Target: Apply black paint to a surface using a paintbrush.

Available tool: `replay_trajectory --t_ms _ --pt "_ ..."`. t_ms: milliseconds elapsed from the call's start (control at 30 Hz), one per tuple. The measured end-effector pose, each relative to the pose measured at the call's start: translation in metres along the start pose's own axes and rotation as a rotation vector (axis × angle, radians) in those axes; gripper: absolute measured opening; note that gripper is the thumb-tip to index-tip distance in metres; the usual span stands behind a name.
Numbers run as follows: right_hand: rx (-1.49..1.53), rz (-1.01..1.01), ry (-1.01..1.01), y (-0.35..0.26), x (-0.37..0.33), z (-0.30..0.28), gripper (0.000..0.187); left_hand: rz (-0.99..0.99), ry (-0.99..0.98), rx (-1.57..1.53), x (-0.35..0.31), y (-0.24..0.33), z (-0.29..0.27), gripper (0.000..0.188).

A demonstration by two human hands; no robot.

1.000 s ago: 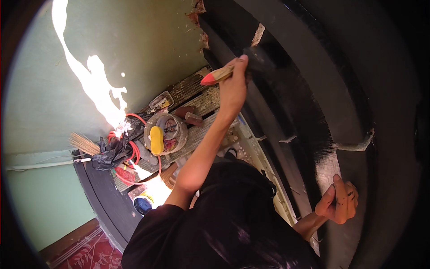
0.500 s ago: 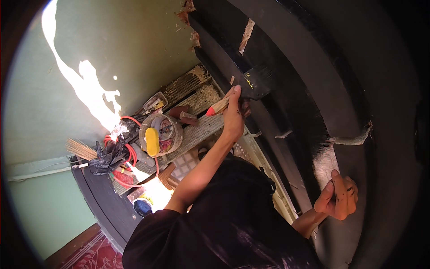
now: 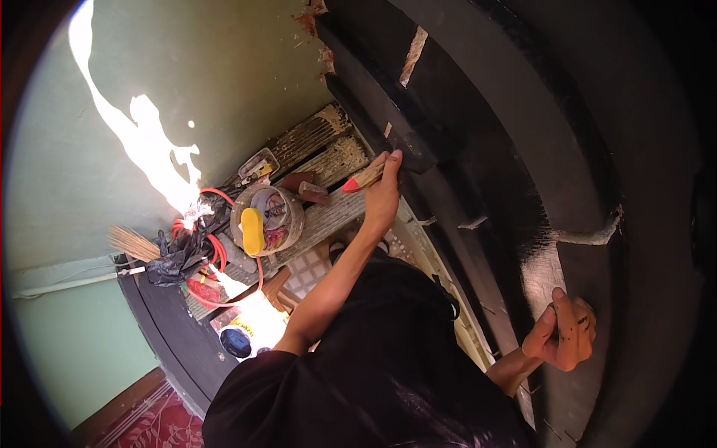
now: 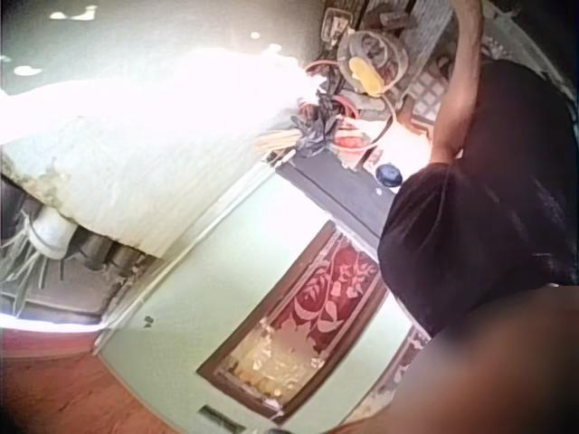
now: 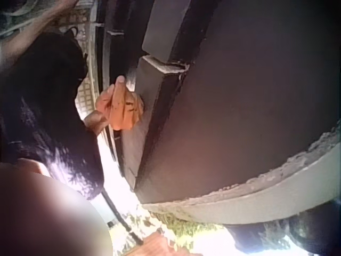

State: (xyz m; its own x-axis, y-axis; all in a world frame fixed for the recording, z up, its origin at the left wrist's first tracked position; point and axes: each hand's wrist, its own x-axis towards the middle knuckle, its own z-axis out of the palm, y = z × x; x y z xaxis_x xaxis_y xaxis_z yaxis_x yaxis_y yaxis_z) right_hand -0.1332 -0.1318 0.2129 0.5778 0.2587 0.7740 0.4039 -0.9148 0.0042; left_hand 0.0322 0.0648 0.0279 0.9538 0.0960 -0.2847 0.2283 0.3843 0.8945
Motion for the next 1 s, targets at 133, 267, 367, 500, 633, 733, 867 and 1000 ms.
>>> replay_trajectory --t_ms 133,267,367,500,633,733,867,1000 --pt "0.008 0.002 -0.001 0.001 -0.003 0.001 0.022 0.142 0.085 0.289 0.004 0.009 0.002 0.032" --pt "0.013 -0.014 0.01 0.002 -0.004 0.0 0.023 0.218 0.09 0.336 0.014 0.022 0.017 0.036" --pt "0.016 -0.018 0.002 0.003 -0.005 0.0 0.023 0.275 0.038 0.321 0.011 0.033 0.027 0.032" --pt "0.052 -0.043 0.016 0.002 -0.002 0.002 0.023 0.382 0.031 0.196 -0.001 0.04 0.046 0.031" --pt "0.045 -0.056 0.01 0.002 0.0 0.003 0.023 0.329 -0.072 0.199 -0.003 0.05 0.058 0.036" --pt "0.045 -0.028 -0.005 0.002 -0.002 0.001 0.022 0.156 -0.083 0.134 -0.016 0.076 0.053 0.036" --pt "0.036 -0.047 0.013 0.004 -0.003 0.0 0.022 0.02 0.001 -0.187 -0.034 0.075 0.052 0.036" --pt "0.037 -0.032 0.025 0.0 0.0 0.003 0.022 -0.002 -0.042 -0.429 -0.026 0.034 0.049 0.036"
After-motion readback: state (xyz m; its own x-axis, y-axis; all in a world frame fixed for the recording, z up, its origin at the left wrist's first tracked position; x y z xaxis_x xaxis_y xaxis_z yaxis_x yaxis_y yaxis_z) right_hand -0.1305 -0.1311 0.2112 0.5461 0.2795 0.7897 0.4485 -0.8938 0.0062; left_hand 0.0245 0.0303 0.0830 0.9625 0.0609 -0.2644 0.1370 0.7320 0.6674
